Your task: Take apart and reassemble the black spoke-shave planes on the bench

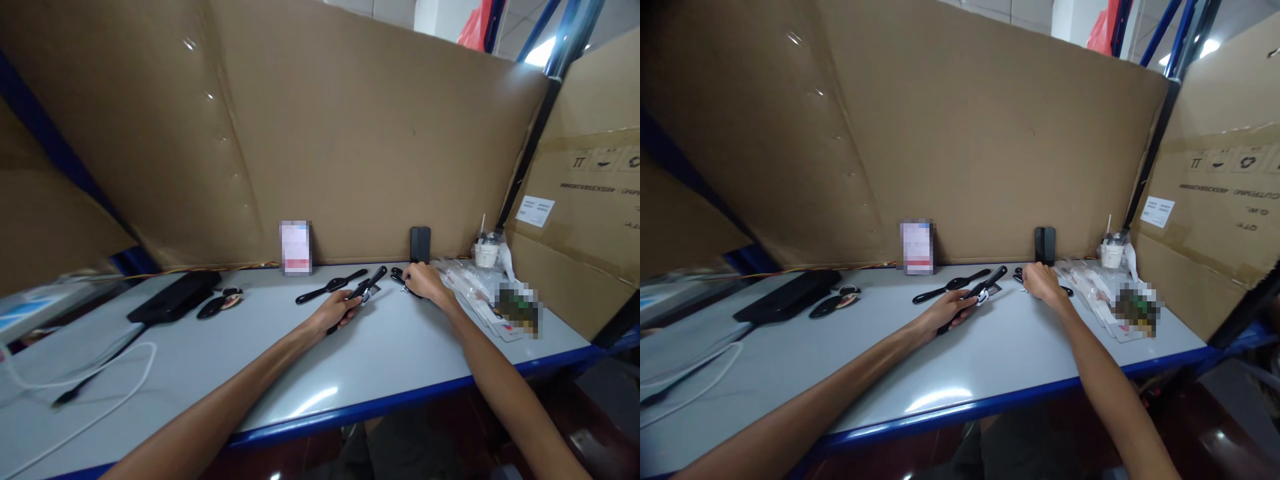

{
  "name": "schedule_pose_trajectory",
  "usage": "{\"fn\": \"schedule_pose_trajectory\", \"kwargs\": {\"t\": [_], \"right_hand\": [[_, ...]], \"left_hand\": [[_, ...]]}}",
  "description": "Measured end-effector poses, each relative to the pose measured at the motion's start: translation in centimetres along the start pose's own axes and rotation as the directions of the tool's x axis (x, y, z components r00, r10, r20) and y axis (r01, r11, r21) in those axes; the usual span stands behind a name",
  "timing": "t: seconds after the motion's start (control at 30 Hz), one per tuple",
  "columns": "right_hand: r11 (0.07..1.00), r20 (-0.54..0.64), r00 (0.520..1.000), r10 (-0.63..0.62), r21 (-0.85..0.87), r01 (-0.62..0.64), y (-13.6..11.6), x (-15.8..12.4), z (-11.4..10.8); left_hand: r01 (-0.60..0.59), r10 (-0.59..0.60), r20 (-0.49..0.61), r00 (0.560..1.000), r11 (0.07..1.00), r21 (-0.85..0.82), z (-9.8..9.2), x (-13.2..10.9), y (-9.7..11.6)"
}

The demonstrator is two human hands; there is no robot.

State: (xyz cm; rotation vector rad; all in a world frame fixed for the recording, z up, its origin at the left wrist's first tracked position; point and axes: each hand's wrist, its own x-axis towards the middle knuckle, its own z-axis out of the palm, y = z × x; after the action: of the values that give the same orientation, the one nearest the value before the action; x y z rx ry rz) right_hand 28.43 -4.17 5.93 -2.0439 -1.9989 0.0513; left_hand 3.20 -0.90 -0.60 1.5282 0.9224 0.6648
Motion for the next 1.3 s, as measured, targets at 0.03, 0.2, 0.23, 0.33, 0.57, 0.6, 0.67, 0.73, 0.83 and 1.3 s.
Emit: {"fn": "schedule_pose_trajectory", "kwargs": {"t": [0.03,0.2,0.23,0.33,0.57,0.6,0.67,0.73,0.83,1.3], "right_hand": [[0.999,0.033,0.999,-0.024,-0.023,0.025,0.0,-0.1,0.2],[0.988,0.14,0.987,-0.075,-0.12,0.092,-0.3,0.0,1.5],[0.986,0.157,0.985,-0.075,-0.137,0.097,-0.4,0.0,1.7],[0.978,0.188,0.979,-0.077,-0.178,0.111,-0.5,0.1,2.2],[0.976,0.178,0.976,-0.129,-0.152,0.157,-1.5,-0.6,2.7],[0.978,0.174,0.974,-0.142,-0.128,0.166,-1.7,-0.7,2.6],[0.98,0.152,0.973,-0.173,-0.069,0.185,-1.9,-0.9,2.5],[0.979,0.112,0.973,-0.204,0.0,0.205,-2.1,-0.8,2.3],[0.966,0.03,0.971,-0.238,0.109,0.233,-2.7,-0.5,2.2],[0.905,-0.305,0.927,-0.219,0.292,0.31,-4.4,-0.5,3.2]], "left_hand": [[0.001,-0.001,0.0,1.0,1.0,0.002,0.0,0.0,0.0],[-0.004,0.005,-0.016,1.0,1.0,0.019,0.1,0.2,-0.3],[-0.005,0.006,-0.018,1.0,1.0,0.021,0.1,0.2,-0.3],[-0.006,0.007,-0.019,1.0,1.0,0.029,0.2,0.2,-0.4],[-0.024,0.024,-0.014,1.0,0.998,0.053,0.3,0.0,0.2],[-0.026,0.027,-0.013,1.0,0.998,0.055,0.4,-0.1,0.2],[-0.029,0.029,-0.014,0.999,0.998,0.059,0.4,-0.1,0.3],[-0.029,0.03,-0.014,0.999,0.998,0.061,0.5,-0.2,0.4],[-0.029,0.03,-0.015,0.999,0.998,0.061,0.5,-0.3,0.4],[-0.046,0.047,-0.017,0.999,0.997,0.059,0.6,-0.1,0.3]]}}
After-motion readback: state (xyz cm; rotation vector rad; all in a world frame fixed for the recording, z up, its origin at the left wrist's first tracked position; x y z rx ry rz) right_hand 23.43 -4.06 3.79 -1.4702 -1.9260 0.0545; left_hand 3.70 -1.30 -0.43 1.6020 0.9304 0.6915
